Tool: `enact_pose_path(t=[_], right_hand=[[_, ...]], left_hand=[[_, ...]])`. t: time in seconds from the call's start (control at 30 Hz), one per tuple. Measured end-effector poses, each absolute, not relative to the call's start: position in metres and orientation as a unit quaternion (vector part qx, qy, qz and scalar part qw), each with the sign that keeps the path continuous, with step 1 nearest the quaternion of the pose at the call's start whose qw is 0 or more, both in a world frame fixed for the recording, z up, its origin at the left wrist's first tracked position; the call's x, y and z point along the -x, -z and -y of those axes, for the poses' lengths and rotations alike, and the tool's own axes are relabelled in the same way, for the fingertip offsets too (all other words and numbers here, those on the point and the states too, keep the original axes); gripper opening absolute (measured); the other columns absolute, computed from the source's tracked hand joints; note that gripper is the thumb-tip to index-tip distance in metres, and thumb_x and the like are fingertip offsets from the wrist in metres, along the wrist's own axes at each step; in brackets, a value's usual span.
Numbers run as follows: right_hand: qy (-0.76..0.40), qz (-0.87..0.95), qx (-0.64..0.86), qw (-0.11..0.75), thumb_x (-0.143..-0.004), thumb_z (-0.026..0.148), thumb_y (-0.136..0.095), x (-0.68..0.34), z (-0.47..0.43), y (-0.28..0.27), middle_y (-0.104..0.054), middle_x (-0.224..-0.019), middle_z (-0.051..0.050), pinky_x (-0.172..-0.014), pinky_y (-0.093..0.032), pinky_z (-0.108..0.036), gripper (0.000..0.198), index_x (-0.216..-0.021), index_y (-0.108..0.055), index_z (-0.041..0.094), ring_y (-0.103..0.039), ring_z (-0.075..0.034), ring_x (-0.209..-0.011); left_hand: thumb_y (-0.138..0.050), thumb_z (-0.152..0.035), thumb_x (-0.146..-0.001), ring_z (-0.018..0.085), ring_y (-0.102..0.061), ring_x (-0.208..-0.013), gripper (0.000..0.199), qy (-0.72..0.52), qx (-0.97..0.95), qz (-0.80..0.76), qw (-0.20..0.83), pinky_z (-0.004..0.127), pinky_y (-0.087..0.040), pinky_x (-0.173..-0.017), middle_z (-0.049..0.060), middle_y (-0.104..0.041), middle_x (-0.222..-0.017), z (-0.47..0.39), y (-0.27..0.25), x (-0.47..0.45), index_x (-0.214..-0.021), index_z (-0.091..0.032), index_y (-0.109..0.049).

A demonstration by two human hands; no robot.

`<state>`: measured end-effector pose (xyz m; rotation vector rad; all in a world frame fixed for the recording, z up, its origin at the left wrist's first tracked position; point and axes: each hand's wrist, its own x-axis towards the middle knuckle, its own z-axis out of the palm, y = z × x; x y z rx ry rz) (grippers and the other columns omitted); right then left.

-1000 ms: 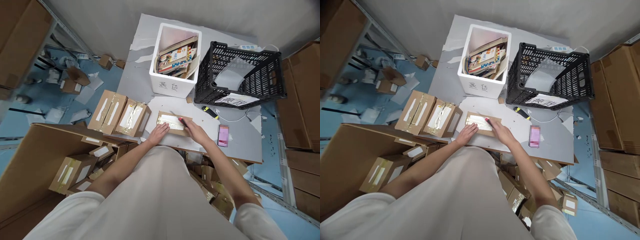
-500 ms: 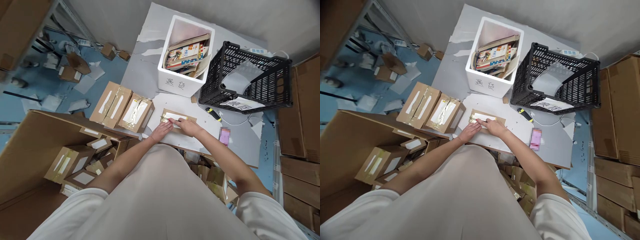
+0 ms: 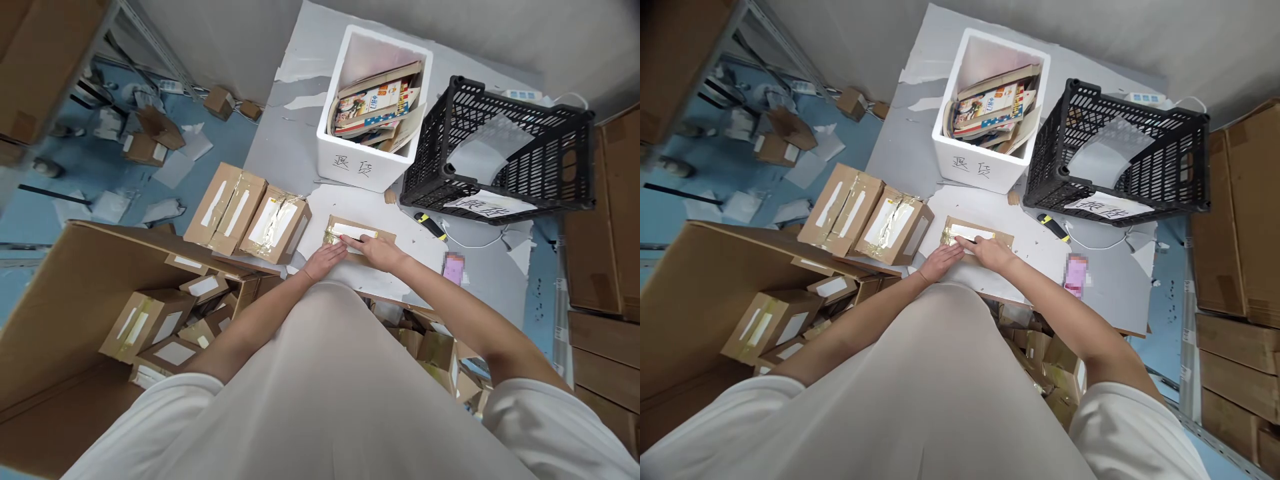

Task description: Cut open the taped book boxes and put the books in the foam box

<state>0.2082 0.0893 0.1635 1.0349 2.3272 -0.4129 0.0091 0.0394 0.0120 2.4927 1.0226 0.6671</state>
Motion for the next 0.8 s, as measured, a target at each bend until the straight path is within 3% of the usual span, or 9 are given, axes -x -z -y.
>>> enact_pose_path(t=[0.23,0.6,0.7,0.8], right_hand=[[0.154,-0.848,-0.406,0.303,-0.09,0.006,-0.03,-0.245,-0.08,-0.16,-0.057,-0.124,-0.017,-0.072,-0.046,-0.036,0.068,-0.15,-0.017,0.037,-0.066,-0.027,-0.09],[0.112,-0.806,-0.503,0.291,-0.079,-0.003,-0.031,-0.37,-0.026,-0.185,-0.061,-0.097,-0.008,-0.061,-0.04,-0.031,0.087,-0.147,-0.013,0.048,-0.062,-0.017,-0.061],[0.145,-0.8,-0.532,0.235,-0.083,0.003,-0.033,-0.389,-0.007,-0.179,-0.062,-0.097,-0.006,-0.06,-0.043,-0.031,0.079,-0.146,-0.017,0.049,-0.062,-0.018,-0.064],[0.237,-0.757,-0.603,0.083,-0.091,0.023,-0.037,-0.396,0.013,-0.162,-0.064,-0.101,-0.005,-0.065,-0.048,-0.032,0.059,-0.147,-0.027,0.039,-0.062,-0.018,-0.07]], left_hand=[[-0.027,-0.01,-0.096,0.017,-0.047,-0.129,0.04,-0.23,-0.88,-0.372,0.188,0.043,-0.043,-0.104,0.012,-0.061,-0.127,-0.037,-0.017,-0.01,-0.124,-0.016,-0.056],[-0.027,-0.009,-0.094,0.02,-0.046,-0.13,0.044,-0.206,-0.877,-0.39,0.192,0.044,-0.042,-0.104,0.012,-0.061,-0.127,-0.039,-0.023,-0.011,-0.125,-0.017,-0.057],[-0.028,-0.009,-0.092,0.021,-0.047,-0.13,0.045,-0.205,-0.876,-0.389,0.196,0.044,-0.042,-0.102,0.012,-0.061,-0.127,-0.038,-0.026,-0.012,-0.126,-0.018,-0.056],[-0.032,-0.013,-0.091,0.023,-0.049,-0.128,0.042,-0.196,-0.879,-0.396,0.182,0.045,-0.043,-0.098,0.012,-0.061,-0.127,-0.037,-0.036,-0.013,-0.124,-0.02,-0.057]])
